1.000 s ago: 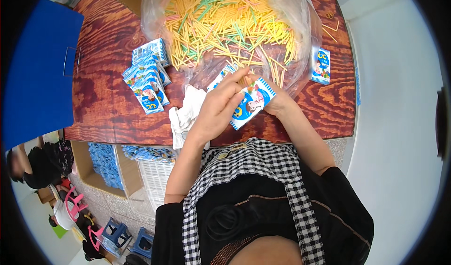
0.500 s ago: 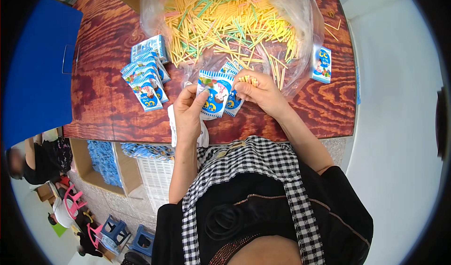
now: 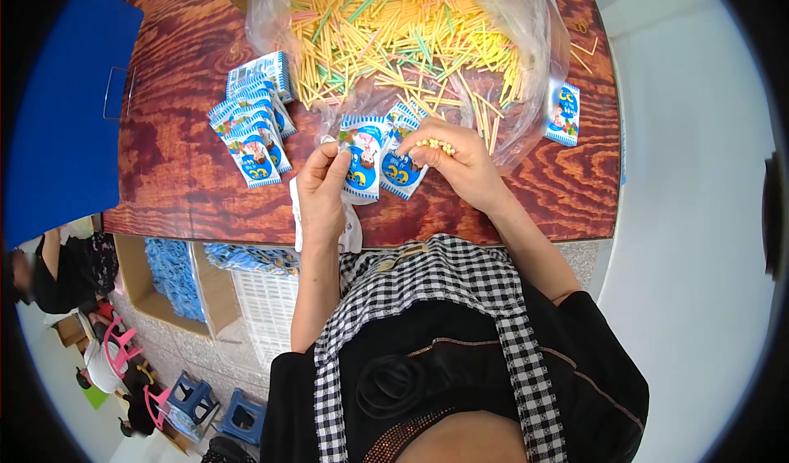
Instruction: Packaging small yellow plastic components into blue plastic bags at an assembly workbench.
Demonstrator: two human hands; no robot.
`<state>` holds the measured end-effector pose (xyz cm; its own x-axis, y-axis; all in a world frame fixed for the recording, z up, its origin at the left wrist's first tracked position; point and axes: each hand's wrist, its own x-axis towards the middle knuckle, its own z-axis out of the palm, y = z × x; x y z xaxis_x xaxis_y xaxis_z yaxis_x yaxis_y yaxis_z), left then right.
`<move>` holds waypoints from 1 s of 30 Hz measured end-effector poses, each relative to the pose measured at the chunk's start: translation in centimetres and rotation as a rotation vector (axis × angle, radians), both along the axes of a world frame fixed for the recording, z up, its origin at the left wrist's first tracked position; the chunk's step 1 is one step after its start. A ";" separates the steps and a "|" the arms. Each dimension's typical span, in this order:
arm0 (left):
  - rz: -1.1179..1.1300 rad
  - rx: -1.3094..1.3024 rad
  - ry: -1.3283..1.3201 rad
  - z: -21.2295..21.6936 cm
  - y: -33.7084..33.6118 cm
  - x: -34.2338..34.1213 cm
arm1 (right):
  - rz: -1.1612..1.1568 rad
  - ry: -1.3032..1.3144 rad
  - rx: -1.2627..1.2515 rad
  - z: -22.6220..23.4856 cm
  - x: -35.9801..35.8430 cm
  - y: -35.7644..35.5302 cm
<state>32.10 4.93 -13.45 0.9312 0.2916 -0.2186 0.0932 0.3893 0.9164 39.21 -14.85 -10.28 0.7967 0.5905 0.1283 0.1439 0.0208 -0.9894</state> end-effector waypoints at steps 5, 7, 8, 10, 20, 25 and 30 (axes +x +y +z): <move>-0.282 -0.421 0.015 -0.7 0.7 -0.8 | -0.061 0.281 0.022 -0.2 -0.2 0.0; -0.358 -0.585 0.056 0.9 -1.5 -0.6 | -0.158 0.248 0.335 -1.1 0.3 0.6; -0.433 -0.748 0.099 1.8 -2.6 -0.4 | -0.158 0.249 0.336 -1.0 0.2 1.0; -0.402 -0.850 0.079 2.8 -4.0 0.0 | -0.285 0.272 0.382 -0.8 0.2 1.6; -0.252 -1.146 0.074 1.1 -4.7 0.3 | -0.369 0.038 0.137 -1.4 -0.3 1.8; -0.253 -1.136 0.056 0.8 -4.4 0.5 | -0.305 -0.197 0.020 -1.4 0.1 1.5; -0.260 -1.024 0.039 0.7 -3.9 0.4 | -0.276 -0.218 0.024 -1.2 -0.1 1.7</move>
<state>32.55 1.00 -12.79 0.9257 -0.2560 -0.2783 0.3066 0.9389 0.1561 39.06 -13.16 -11.50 0.8784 0.3510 0.3245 0.3553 -0.0253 -0.9344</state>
